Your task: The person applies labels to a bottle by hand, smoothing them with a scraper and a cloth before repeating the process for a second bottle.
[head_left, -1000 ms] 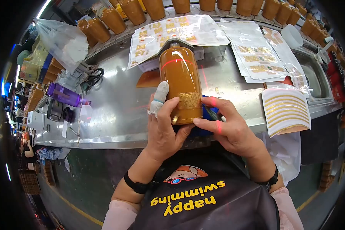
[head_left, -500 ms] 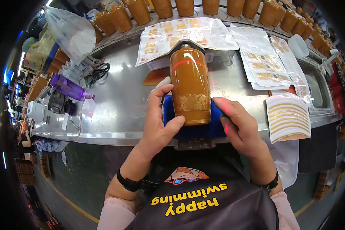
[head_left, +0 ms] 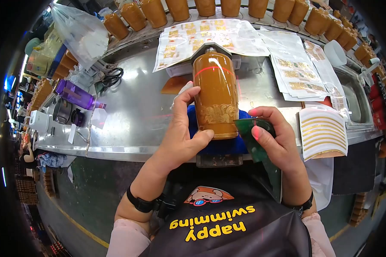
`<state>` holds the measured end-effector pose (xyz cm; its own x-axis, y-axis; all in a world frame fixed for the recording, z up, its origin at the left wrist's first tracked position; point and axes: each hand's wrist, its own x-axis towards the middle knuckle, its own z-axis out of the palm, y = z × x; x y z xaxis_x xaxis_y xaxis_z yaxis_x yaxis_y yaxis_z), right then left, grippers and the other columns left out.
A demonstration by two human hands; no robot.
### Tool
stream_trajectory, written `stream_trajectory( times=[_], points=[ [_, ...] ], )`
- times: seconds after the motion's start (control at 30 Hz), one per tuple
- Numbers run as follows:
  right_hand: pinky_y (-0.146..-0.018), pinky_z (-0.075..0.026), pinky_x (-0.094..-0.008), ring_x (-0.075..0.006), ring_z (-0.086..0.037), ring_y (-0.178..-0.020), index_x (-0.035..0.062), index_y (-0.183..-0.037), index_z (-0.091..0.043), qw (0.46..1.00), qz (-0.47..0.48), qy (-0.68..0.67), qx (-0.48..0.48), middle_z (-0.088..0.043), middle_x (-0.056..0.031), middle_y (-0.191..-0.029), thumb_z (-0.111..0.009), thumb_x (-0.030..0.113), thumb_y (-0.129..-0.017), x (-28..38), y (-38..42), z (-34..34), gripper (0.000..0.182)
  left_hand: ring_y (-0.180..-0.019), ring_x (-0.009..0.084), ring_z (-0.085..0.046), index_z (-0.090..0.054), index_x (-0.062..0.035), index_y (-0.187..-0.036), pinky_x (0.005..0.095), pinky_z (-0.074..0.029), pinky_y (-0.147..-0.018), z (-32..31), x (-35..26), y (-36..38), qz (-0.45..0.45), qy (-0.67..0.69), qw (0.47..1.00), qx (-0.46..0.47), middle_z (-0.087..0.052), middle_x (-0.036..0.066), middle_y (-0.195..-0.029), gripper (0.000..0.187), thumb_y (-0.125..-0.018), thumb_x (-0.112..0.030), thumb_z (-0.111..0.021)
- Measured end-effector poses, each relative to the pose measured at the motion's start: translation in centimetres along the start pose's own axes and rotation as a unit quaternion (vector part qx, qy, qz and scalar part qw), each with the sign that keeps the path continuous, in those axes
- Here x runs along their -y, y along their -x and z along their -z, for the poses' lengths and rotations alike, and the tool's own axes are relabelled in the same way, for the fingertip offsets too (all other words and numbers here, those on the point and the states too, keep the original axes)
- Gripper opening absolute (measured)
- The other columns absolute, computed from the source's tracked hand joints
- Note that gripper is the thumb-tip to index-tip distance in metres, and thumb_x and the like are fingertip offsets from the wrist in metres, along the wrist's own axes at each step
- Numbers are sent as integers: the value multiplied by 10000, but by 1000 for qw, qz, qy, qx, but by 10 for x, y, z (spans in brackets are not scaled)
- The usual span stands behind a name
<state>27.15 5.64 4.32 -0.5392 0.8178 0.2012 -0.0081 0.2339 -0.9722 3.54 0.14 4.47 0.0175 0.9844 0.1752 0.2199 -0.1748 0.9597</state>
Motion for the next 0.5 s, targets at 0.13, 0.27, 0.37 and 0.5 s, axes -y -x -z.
stream_trajectory(
  times=[0.13,0.27,0.37,0.5],
  points=[
    [-778,-473,-243,-93,-573,-872,-6,-1192,-536,1000,-16,-21,14,-645,-70,-961,-598,113,-944,4,0,0,283,-1389,268,-255,-255,-23,-1437,394,-169,-1166,-5,0,1,-20,40,999,-27,-295,160,-1434,809,-745,-108,-665],
    [-807,-476,-245,-97,-574,-900,-12,-1196,-536,998,-33,-37,24,-643,-76,-996,-593,120,-946,6,0,0,288,-1383,278,-275,-273,-24,-1431,389,-191,-1157,-3,10,4,-47,-24,998,-30,-322,167,-1425,794,-756,-134,-676],
    [-809,-479,-247,-95,-573,-906,-12,-1198,-538,998,-44,-30,28,-643,-74,-1004,-586,120,-947,5,0,0,288,-1375,285,-292,-313,-25,-1401,383,-209,-1144,-6,7,9,-53,-16,998,-30,-354,166,-1404,734,-769,-139,-667],
    [-795,-482,-248,-92,-573,-900,-10,-1201,-539,999,-38,-19,24,-644,-73,-1004,-579,113,-948,4,1,1,285,-1346,284,-326,-401,-45,-1321,389,-237,-1118,-1,9,18,-39,-43,998,-6,-382,168,-1393,610,-773,-110,-660]
  ],
)
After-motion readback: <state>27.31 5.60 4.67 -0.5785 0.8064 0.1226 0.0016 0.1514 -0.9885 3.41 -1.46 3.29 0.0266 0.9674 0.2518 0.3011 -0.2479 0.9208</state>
